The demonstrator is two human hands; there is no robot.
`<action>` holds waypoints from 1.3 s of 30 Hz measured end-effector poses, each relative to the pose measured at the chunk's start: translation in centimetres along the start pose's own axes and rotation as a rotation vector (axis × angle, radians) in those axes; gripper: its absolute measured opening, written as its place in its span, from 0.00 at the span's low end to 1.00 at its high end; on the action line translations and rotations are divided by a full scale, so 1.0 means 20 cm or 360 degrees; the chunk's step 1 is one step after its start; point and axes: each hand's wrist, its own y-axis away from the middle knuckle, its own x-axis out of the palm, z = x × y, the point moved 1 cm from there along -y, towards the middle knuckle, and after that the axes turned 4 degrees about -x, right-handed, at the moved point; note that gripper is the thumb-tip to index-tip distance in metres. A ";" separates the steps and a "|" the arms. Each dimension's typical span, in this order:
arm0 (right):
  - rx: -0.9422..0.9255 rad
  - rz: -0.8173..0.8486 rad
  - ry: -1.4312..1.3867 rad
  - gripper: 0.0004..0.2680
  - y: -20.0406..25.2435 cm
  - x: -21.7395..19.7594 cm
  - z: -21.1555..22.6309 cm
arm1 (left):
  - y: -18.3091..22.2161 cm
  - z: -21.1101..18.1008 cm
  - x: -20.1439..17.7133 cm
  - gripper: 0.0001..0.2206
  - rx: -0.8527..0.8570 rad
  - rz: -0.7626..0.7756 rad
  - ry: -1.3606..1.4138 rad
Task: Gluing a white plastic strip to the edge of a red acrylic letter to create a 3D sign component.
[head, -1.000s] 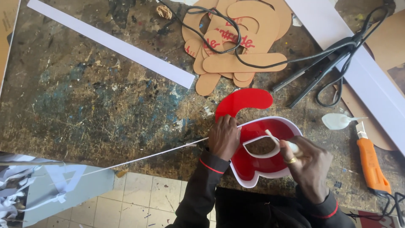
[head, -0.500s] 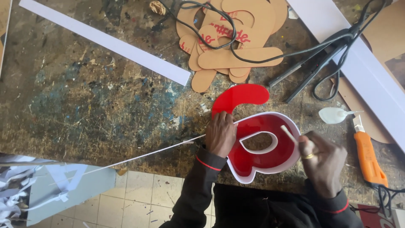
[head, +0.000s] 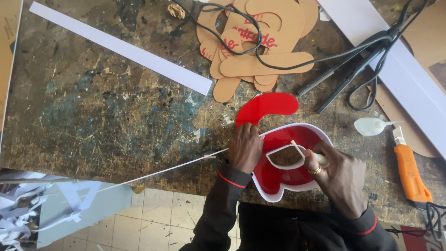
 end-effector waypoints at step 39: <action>0.0122 -0.0840 -0.0959 0.08 0.18 0.00 -0.46 | 0.00 -0.01 -0.04 0.09 0.0024 -0.0042 -0.0005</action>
